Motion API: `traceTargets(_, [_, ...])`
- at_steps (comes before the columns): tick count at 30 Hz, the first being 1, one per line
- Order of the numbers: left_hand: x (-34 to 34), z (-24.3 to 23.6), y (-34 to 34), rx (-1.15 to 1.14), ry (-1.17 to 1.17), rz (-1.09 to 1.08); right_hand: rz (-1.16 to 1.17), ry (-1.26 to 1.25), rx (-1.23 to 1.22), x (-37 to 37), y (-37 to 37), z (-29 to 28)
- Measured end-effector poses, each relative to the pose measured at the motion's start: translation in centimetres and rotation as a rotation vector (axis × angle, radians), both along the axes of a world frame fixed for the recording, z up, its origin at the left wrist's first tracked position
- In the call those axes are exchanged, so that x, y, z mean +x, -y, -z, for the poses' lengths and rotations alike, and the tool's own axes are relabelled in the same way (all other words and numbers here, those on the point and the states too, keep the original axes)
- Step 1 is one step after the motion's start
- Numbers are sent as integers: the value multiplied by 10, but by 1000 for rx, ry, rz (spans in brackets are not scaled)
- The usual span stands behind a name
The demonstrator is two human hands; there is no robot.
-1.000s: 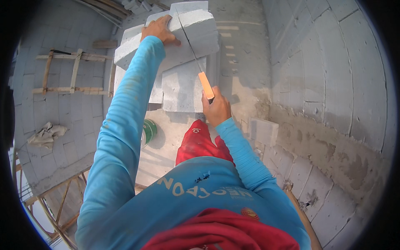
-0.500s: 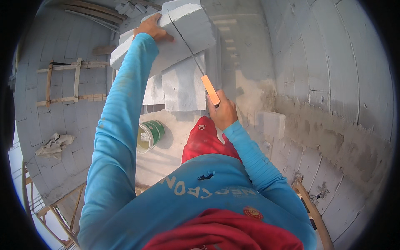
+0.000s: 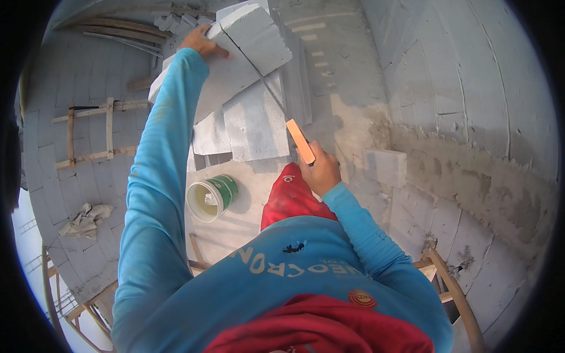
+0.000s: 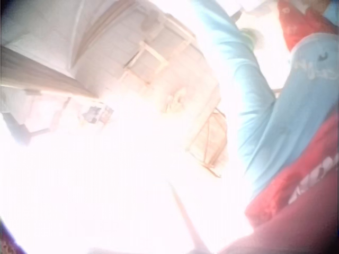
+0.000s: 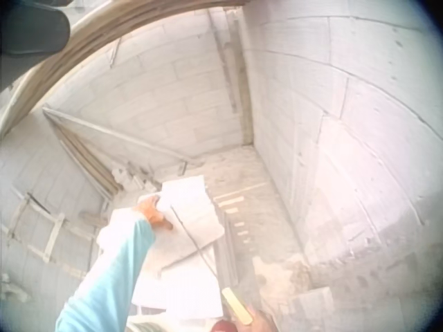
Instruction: The person saws a brick on a stack of other bricks, measures a second brick with a tape measure, and then continues sawing the first brick.
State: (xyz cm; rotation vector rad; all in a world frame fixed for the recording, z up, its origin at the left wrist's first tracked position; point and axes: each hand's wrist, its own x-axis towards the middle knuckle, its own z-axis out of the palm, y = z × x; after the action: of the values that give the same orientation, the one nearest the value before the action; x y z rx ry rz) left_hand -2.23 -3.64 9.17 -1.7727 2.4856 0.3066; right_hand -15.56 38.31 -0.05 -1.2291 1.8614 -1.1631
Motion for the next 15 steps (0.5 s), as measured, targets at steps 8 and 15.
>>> traceTargets(8, [2,-6,2,102,-107,-29,-9,8,2,5,8,-4])
traceTargets(15, [9,0,16,148,-155,-27,16,-8,-28,-10,-35,20])
